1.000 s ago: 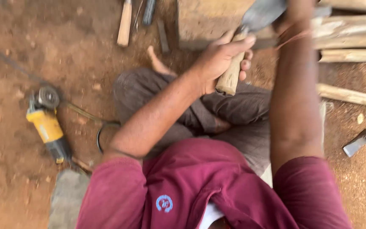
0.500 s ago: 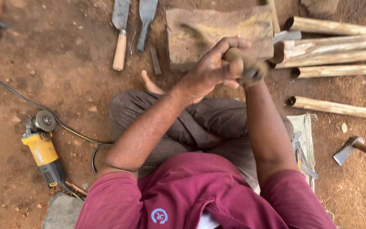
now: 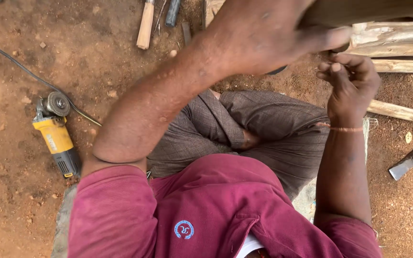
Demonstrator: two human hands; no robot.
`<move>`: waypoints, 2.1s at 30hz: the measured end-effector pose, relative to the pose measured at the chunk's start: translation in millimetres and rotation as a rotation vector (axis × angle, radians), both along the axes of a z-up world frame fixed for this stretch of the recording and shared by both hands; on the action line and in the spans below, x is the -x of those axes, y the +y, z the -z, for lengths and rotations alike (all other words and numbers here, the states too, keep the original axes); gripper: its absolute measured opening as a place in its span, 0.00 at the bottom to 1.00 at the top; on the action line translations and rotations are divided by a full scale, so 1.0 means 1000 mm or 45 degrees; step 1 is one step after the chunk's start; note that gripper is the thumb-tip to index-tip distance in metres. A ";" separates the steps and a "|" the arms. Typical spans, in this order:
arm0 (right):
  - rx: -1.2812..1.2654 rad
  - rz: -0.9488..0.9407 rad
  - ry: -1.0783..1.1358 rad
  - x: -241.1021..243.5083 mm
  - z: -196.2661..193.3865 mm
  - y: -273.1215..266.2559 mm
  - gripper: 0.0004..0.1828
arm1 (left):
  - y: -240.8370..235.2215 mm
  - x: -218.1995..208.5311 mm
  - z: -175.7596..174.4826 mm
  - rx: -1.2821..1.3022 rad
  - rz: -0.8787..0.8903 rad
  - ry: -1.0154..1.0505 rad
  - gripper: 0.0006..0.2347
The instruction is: The recorder is sharpening various metal blades and tools using an angle grinder and files.
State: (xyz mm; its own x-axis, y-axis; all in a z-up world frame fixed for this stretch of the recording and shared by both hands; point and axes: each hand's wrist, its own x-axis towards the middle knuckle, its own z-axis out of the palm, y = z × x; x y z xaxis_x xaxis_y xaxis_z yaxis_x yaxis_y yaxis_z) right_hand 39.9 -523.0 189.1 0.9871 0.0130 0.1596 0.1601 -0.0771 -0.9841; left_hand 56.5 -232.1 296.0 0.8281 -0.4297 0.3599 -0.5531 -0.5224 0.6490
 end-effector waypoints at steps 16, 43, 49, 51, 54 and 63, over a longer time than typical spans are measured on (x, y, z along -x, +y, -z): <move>-0.255 -0.268 -0.931 0.029 -0.139 0.041 0.08 | -0.018 0.057 0.048 0.241 -0.139 -0.189 0.17; 0.256 -0.303 -0.685 -0.002 -0.079 0.087 0.05 | -0.014 0.032 0.137 0.137 -0.251 0.158 0.21; 0.911 -0.149 -1.139 -0.003 -0.090 0.092 0.06 | -0.017 0.019 0.141 0.154 -0.254 0.151 0.20; 1.015 -0.092 -1.082 -0.002 -0.093 0.096 0.08 | -0.016 0.008 0.140 -0.039 -0.342 0.236 0.20; 0.615 -0.176 -0.982 -0.026 -0.082 0.093 0.03 | -0.025 -0.008 0.158 0.153 -0.342 -0.071 0.20; 0.775 -0.136 -1.106 -0.023 -0.088 0.120 0.03 | -0.043 -0.012 0.105 1.145 -0.031 -0.408 0.19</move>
